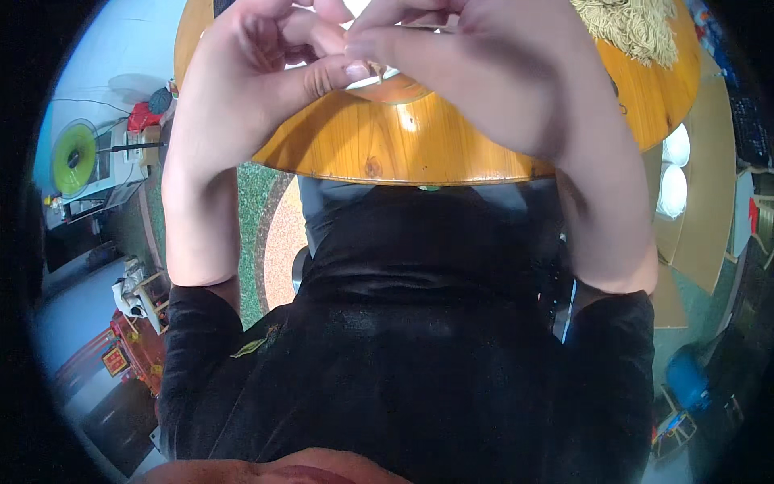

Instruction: Manually tying rubber bands onto wooden sticks and placing them into paper cups as part of a packaging process.

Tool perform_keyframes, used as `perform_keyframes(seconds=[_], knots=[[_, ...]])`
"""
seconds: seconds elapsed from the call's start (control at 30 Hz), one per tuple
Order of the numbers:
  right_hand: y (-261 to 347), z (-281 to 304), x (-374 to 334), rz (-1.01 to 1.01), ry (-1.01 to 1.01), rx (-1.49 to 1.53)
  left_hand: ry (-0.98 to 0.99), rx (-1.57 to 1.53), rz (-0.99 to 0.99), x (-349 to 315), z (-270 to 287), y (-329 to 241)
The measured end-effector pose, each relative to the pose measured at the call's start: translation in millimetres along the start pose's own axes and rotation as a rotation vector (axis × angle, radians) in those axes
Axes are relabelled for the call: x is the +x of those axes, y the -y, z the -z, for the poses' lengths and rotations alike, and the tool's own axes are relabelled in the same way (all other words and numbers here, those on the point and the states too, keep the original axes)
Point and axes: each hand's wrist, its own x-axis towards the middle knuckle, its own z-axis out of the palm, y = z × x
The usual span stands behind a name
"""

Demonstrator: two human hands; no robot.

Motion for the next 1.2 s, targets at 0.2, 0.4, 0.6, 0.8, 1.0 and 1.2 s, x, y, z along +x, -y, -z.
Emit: perform_keyframes(seconds=[0.2,0.4,0.6,0.8,1.0,1.2], knots=[[2,7,-1,0.107,-0.045,-0.120,0.195,-0.162,-0.308,12,3,11],[-59,-13,-4,0.666,-0.671,-0.484,0.161,-0.200,-0.304,7,6,17],[-69,-41,-36,0.665,-0.571,-0.460,0.148,-0.222,-0.315,6,1,18],[-73,-51,-30,0.589,-0.552,-0.376,-0.184,0.233,0.524,7,-24,-50],[-61,-56,-34,0.441,-0.489,-0.212,-0.013,0.109,0.043,1,-6,-6],[-49,-49,-35,0.409,-0.422,-0.185,-0.123,0.340,0.417,-4,-27,-47]])
